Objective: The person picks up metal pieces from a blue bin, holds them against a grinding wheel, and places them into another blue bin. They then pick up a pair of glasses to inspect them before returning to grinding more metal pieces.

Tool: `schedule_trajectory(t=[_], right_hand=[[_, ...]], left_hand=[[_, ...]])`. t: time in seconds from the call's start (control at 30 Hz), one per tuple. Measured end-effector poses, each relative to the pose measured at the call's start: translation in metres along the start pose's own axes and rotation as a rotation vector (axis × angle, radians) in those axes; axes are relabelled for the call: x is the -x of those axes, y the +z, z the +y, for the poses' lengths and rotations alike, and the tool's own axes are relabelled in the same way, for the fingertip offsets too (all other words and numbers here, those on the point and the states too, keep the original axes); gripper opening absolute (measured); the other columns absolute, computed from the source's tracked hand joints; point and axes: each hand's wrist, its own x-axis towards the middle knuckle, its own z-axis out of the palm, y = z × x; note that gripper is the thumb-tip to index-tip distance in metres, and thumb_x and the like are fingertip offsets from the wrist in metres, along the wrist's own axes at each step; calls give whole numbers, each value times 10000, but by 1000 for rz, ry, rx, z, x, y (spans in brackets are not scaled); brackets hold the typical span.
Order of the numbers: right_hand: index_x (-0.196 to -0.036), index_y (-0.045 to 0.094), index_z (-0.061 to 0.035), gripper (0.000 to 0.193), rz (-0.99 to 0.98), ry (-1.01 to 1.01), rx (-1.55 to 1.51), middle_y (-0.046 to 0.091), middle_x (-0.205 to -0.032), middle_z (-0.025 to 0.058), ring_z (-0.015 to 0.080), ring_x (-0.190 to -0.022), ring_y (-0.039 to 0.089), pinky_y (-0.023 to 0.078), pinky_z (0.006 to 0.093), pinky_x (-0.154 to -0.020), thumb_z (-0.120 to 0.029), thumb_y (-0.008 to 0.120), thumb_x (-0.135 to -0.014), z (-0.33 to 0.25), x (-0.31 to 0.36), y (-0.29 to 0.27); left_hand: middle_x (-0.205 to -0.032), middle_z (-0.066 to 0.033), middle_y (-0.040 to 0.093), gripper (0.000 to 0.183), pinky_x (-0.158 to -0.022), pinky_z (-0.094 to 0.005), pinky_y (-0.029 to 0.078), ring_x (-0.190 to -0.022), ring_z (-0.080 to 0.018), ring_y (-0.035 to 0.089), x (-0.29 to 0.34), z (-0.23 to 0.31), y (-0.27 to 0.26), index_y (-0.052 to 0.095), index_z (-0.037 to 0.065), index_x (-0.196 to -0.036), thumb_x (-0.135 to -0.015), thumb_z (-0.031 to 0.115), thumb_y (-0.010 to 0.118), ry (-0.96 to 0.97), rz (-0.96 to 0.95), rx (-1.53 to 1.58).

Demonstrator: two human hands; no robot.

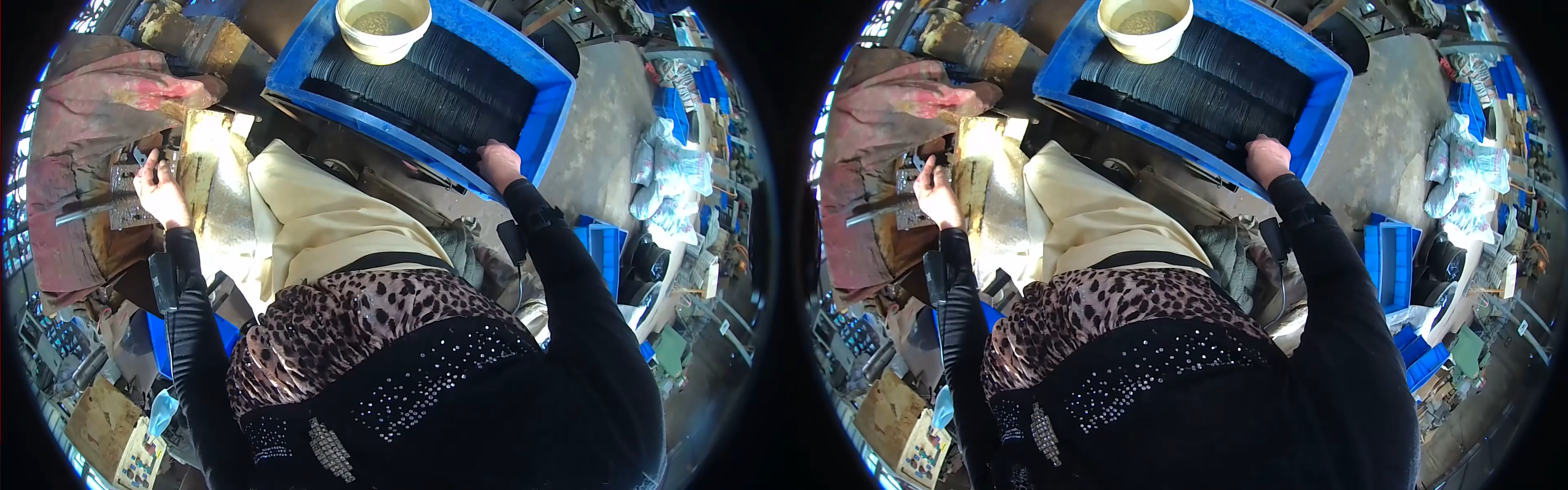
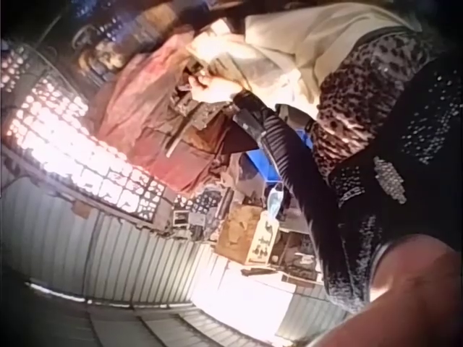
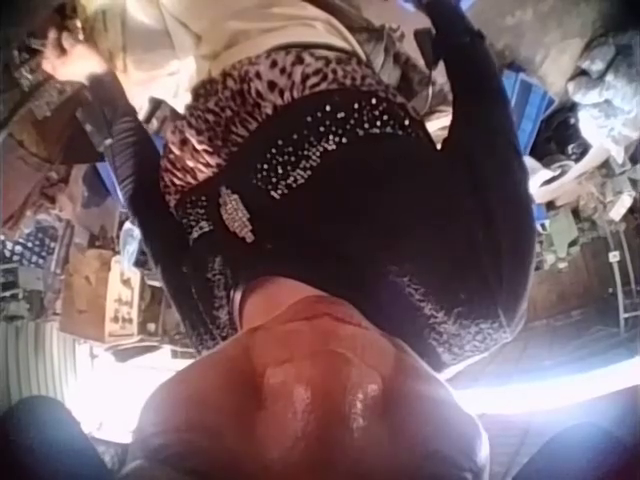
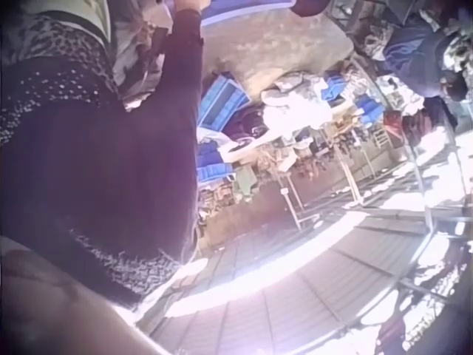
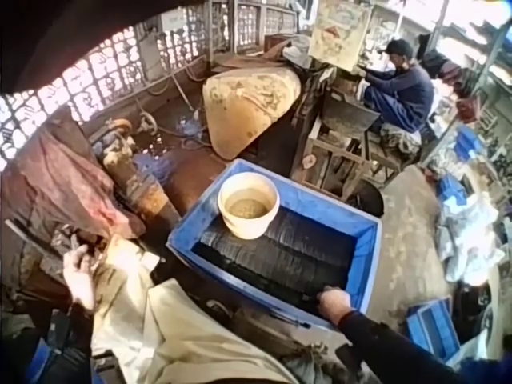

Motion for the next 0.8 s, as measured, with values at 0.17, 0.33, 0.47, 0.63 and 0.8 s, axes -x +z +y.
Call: schedule_trajectory(t=[0.17,0.33,0.47,0.63,0.8], right_hand=[[-970,709,-149,216,69,-14,-30,631,-1019,92,285,-989,630,536,403,-811,-198,638,-771,1,3,3],[-1021,707,-160,259,-18,0,0,648,-1020,88,279,-998,634,534,403,-817,-227,650,-778,-1,1,1],[-1013,703,-160,236,-189,81,86,678,-1033,87,278,-1003,649,545,394,-805,-217,646,-791,-5,-6,-4],[-1043,696,-176,247,-125,58,34,692,-1002,93,288,-965,657,537,399,-798,-270,649,-819,-10,0,-17],[-1045,692,-175,250,-86,34,-23,690,-1007,97,294,-967,652,535,409,-793,-276,658,-819,-18,-8,-23]], left_hand=[[-999,-33,540,274,-855,-273,432,-900,-142,532,1,0,6,696,80,-1135,-869,97,630,-78,27,104],[-1000,-32,537,277,-853,-272,438,-907,-135,536,2,-5,7,698,73,-1131,-860,82,637,-116,50,182],[-1006,-22,535,275,-843,-263,443,-898,-119,533,0,-5,11,691,59,-1136,-867,81,637,-136,24,181],[-1016,-6,529,273,-810,-251,452,-864,-100,528,0,-23,10,680,37,-1141,-875,83,637,-152,35,283],[-1031,-3,557,279,-771,-235,464,-817,-87,527,3,-13,8,662,26,-1156,-883,75,627,-233,29,326]])
